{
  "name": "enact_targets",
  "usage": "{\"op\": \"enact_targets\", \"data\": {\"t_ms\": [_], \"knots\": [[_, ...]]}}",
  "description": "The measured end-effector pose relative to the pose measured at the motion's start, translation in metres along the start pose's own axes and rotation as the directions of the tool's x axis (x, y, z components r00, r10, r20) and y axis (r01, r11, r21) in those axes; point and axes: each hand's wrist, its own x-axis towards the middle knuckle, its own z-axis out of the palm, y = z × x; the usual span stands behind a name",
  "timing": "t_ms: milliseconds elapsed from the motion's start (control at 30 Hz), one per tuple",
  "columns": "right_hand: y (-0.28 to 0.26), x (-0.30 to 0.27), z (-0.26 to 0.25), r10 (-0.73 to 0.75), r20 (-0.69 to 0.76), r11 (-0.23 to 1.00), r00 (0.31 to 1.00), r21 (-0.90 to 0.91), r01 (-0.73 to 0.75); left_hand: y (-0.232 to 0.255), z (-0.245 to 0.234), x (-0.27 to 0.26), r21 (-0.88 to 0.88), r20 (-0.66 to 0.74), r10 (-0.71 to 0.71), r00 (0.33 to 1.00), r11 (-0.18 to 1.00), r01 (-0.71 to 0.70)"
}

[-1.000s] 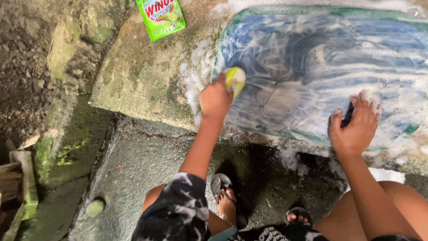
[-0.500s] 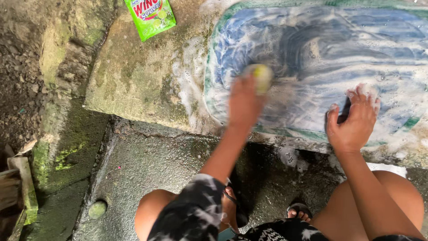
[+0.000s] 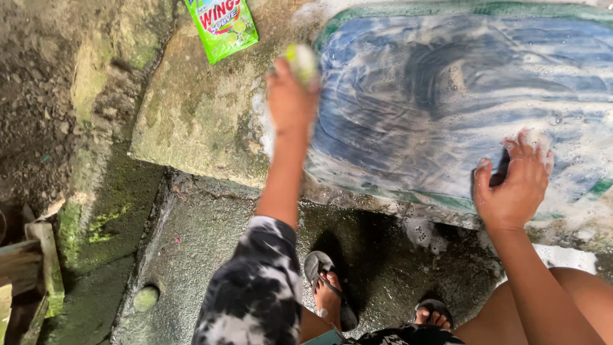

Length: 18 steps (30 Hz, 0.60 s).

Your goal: The person scrubs a green plastic mat and a woven fabric rug on a concrete outdoor surface using a handheld brush and soapy water.

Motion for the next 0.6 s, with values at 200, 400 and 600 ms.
{"op": "enact_targets", "data": {"t_ms": [200,400,600], "knots": [[-0.004,0.002,-0.002,-0.004,-0.007,1.0,1.0,0.013,0.004,0.142,0.078,-0.131,-0.11,0.281,0.468,0.838,0.883,-0.456],[-0.001,0.006,-0.001,0.001,0.018,1.0,1.0,-0.013,-0.001,0.049,0.105,-0.049,0.089,-0.124,0.568,0.813,0.823,-0.561],[-0.007,0.008,-0.001,0.015,0.01,0.999,1.0,-0.044,-0.015,-0.029,0.033,0.066,0.108,-0.089,0.122,0.989,0.988,-0.112]]}}
